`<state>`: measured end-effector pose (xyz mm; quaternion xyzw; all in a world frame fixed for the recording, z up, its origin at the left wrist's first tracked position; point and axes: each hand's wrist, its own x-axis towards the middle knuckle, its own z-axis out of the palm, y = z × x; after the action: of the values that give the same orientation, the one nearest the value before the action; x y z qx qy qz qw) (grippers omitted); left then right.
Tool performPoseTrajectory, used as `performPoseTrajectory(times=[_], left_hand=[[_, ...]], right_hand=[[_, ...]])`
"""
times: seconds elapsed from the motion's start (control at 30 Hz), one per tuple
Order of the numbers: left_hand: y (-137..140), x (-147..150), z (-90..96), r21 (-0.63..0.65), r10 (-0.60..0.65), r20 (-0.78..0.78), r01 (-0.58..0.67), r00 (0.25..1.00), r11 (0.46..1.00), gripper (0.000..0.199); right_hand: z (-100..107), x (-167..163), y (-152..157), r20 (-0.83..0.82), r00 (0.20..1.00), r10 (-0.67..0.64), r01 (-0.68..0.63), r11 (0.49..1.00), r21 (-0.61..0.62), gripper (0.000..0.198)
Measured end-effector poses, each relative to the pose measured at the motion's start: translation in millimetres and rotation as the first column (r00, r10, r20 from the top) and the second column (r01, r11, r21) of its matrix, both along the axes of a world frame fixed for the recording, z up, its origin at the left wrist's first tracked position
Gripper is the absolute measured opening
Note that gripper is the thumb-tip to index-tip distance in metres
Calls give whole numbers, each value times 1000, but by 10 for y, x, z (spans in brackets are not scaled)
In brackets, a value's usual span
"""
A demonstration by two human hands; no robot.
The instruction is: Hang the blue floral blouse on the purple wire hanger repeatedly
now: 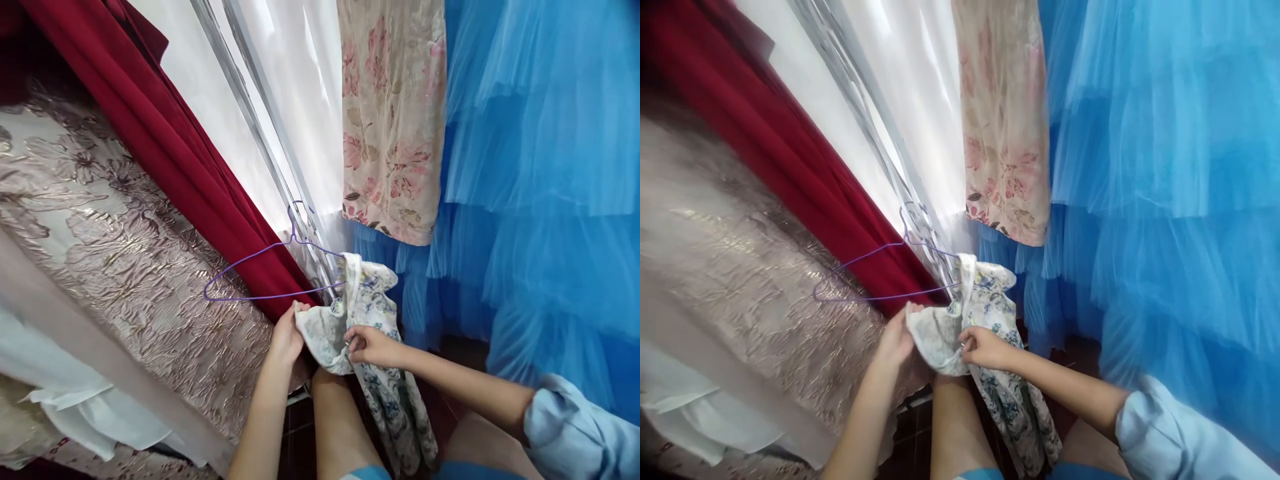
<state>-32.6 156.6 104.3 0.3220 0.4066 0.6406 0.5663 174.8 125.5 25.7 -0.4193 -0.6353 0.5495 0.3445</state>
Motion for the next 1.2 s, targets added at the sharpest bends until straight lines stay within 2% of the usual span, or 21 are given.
performPoseTrajectory(times=[0.07,0.1,0.13,0.2,0.27,0.33,0.43,0.5,0.57,0.63,0.73,0.87,0.93,1.0,1.03,1.1,1.2], left_hand=[[-109,278,65,62,-163,-135,173,977,983,25],[-163,410,106,98,-221,-257,253,941,962,28],[-216,528,146,131,-244,-396,317,885,939,30],[-313,699,204,179,-203,-631,395,749,901,32],[-393,762,211,205,-174,-731,456,660,866,29],[-450,721,153,162,-279,-712,538,644,827,30],[-518,539,-40,-9,-556,-598,689,577,724,33],[-577,410,-197,-100,-667,-543,748,511,656,31],[-659,326,-329,-123,-710,-496,769,500,627,30],[-756,309,-408,-88,-704,-447,756,552,648,35],[-895,367,-439,-48,-692,-351,726,631,686,47],[-998,296,-445,-99,-691,-369,713,621,694,42],[-998,78,-433,-155,-646,-445,657,621,738,31],[-967,-253,-364,-181,-530,-586,538,614,823,23],[-943,-439,-297,-168,-447,-675,467,587,868,20],[-887,-794,-98,-102,-296,-821,384,489,918,14],[-802,-1172,298,-4,-143,-920,357,364,934,23]], right_hand=[[134,14,-40,-56,998,7,1,990,138,62],[213,16,-56,-85,995,56,-41,985,170,61],[290,15,-70,-117,986,116,-97,982,160,50],[417,20,-93,-217,961,171,-162,985,56,22],[502,63,-115,-348,933,93,-124,990,-70,11],[571,170,-134,-460,888,-12,-89,976,-198,13],[712,438,-135,-521,852,-50,-156,926,-345,19],[823,623,-113,-521,853,-44,-154,931,-331,19],[910,742,-87,-517,856,-24,-127,959,-255,20],[945,763,-76,-514,857,26,-136,974,-179,21],[919,640,-104,-515,853,87,-185,972,-143,25],[890,473,-104,-492,864,102,-192,972,-137,25],[908,481,-18,-425,904,55,-82,996,-47,20],[931,544,134,-354,931,-92,140,984,111,12],[939,585,226,-339,923,-180,252,950,182,9],[940,660,421,-342,891,-300,398,878,265,12],[908,701,673,-299,904,-307,402,847,347,28]])
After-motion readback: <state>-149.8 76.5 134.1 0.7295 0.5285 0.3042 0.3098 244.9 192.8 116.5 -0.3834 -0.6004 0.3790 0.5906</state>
